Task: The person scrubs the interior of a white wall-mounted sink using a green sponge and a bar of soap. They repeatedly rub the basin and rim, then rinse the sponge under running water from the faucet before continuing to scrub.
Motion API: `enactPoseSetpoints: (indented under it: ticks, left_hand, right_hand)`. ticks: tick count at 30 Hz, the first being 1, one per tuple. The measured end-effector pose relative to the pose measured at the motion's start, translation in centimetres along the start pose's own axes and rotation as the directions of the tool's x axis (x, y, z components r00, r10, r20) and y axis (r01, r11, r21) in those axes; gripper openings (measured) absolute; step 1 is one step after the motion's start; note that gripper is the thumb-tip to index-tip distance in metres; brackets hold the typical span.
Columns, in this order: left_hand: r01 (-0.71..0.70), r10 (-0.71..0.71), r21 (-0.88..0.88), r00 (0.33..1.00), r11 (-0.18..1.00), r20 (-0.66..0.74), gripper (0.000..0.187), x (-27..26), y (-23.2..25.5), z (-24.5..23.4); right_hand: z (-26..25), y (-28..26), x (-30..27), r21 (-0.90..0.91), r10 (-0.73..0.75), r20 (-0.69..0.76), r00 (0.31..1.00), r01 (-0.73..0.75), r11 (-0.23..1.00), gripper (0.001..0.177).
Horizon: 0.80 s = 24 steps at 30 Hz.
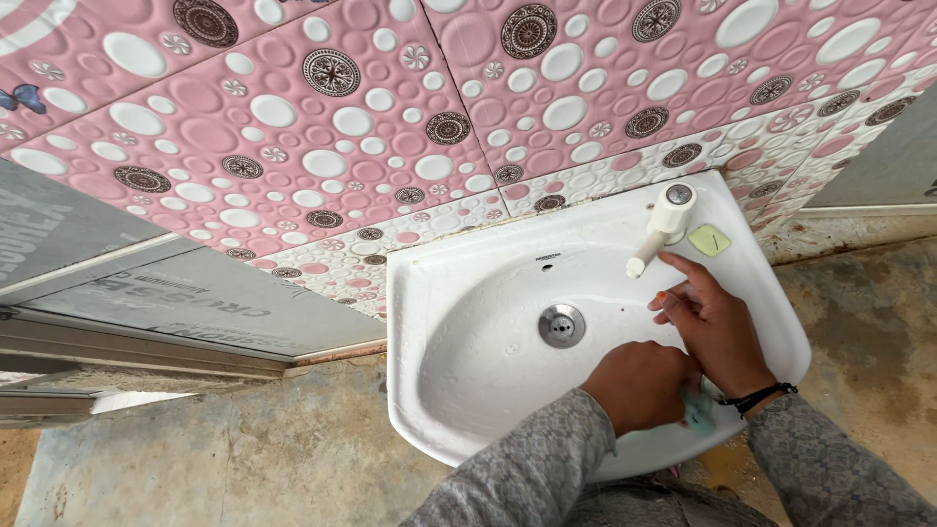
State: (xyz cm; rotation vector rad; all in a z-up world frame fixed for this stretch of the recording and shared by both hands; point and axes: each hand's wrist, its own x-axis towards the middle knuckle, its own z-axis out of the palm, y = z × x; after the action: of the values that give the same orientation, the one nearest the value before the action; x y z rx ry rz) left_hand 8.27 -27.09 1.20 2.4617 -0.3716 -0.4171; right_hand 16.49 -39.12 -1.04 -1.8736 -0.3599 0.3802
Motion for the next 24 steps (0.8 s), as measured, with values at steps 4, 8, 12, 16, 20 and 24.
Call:
enactPoseSetpoints:
  ticks: [4, 8, 12, 16, 20, 24]
  left_hand:
    - [0.122, -0.164, 0.154, 0.94, 0.98, 0.298, 0.016, -2.6, -1.9, -2.2]
    - [0.188, -0.249, 0.197, 0.901, 0.962, 0.355, 0.014, -4.9, -3.0, -3.4]
    - [0.168, -0.21, 0.157, 0.93, 0.973, 0.302, 0.027, -0.7, -1.0, -1.3]
    - [0.128, -0.13, -0.029, 0.99, 0.991, -0.056, 0.023, 2.3, 1.0, 1.1]
    - [-0.23, 0.2, -0.105, 0.951, 0.967, -0.237, 0.024, -1.9, 0.5, 1.7]
    - [-0.172, 0.161, -0.098, 0.98, 0.98, -0.115, 0.026, -8.1, -0.8, -0.6]
  right_hand:
    - [-1.9, -0.8, -0.9, -0.266, 0.06, 0.051, 0.997, -0.044, 0.963, 0.033]
    - [-4.3, -1.3, -2.5, -0.4, 0.084, 0.193, 0.978, 0.0, 0.917, 0.031]
    - [-5.2, -0.5, -3.1, -0.285, 0.032, 0.151, 0.988, 0.013, 0.959, 0.03]
    - [-6.0, 1.5, -3.1, 0.031, -0.163, 0.043, 0.986, 0.162, 0.986, 0.031]
    - [-6.9, 3.6, -3.2, 0.099, -0.256, -0.082, 0.963, 0.264, 0.96, 0.032]
    - [-7.6, 4.2, -2.7, 0.178, -0.175, -0.037, 0.984, 0.178, 0.968, 0.033]
